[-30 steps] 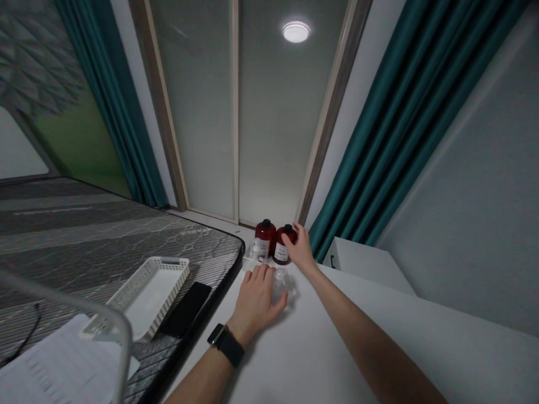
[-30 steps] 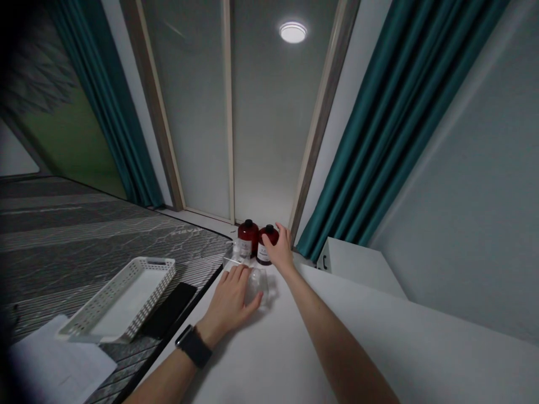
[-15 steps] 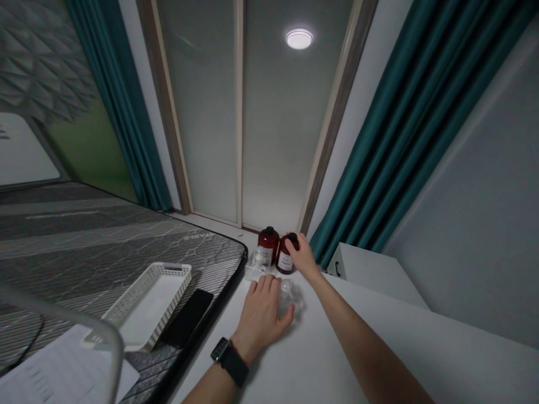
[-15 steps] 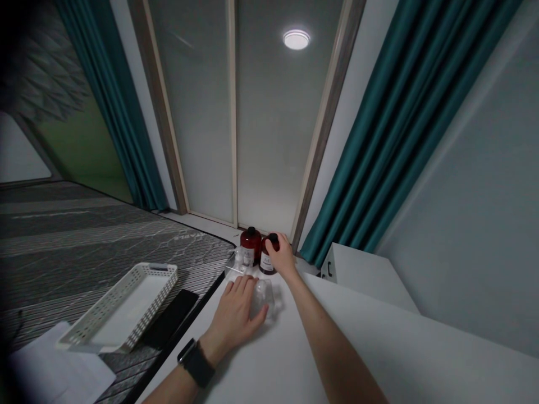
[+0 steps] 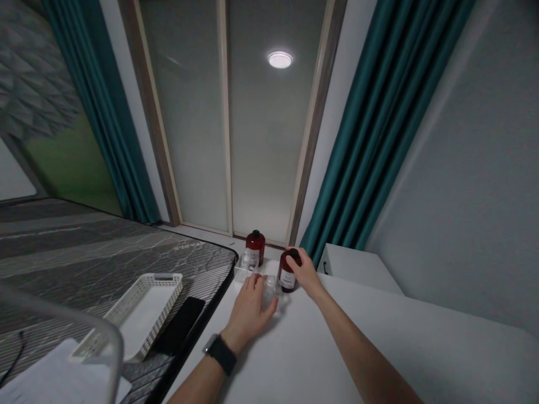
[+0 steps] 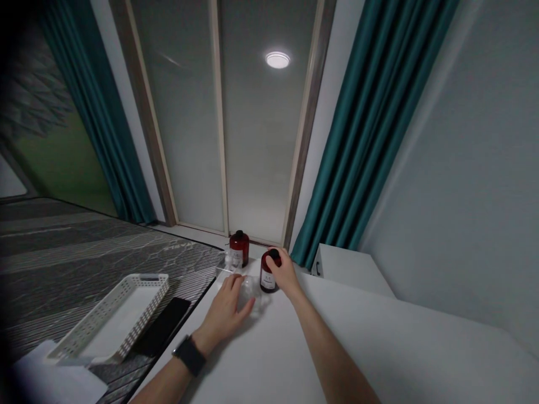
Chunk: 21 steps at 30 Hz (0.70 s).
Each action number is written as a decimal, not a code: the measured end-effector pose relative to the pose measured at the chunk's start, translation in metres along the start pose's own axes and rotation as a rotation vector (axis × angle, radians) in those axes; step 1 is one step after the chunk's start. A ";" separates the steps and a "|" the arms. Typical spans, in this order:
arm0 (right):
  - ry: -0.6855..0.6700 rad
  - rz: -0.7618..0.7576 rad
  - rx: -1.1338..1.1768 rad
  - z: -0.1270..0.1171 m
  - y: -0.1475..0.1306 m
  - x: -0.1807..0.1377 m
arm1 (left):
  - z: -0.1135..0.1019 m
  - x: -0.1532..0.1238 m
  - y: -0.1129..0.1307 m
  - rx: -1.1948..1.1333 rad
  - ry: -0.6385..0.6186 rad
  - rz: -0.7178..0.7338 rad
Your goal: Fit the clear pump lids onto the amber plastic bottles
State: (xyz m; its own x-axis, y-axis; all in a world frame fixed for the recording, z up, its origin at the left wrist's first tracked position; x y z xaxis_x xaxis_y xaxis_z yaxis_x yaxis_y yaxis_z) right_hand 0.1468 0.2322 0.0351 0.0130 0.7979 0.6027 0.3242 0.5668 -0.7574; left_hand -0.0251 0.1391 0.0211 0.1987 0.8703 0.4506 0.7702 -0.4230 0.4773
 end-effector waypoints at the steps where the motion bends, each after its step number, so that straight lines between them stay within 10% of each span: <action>1: 0.001 0.006 0.001 -0.007 -0.002 -0.006 | 0.000 -0.001 0.000 -0.038 0.003 0.009; 21: 0.009 -0.044 -0.031 -0.118 -0.086 -0.130 | 0.034 -0.024 0.039 -0.305 -0.234 0.095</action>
State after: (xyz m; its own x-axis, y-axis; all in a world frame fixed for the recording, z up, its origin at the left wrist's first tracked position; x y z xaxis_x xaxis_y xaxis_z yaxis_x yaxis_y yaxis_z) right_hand 0.2283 0.0551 0.0513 0.0063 0.7701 0.6379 0.3541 0.5949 -0.7216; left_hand 0.0206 0.1105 0.0030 0.4206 0.8426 0.3362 0.5332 -0.5294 0.6598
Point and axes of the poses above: each hand's wrist, its own x-axis towards the middle knuckle, its own z-axis out of the palm, y = z × x, the point moved 8 cm from there along x, towards the middle knuckle, and after that the axes turned 5 degrees about -z, right-handed, at the moved point
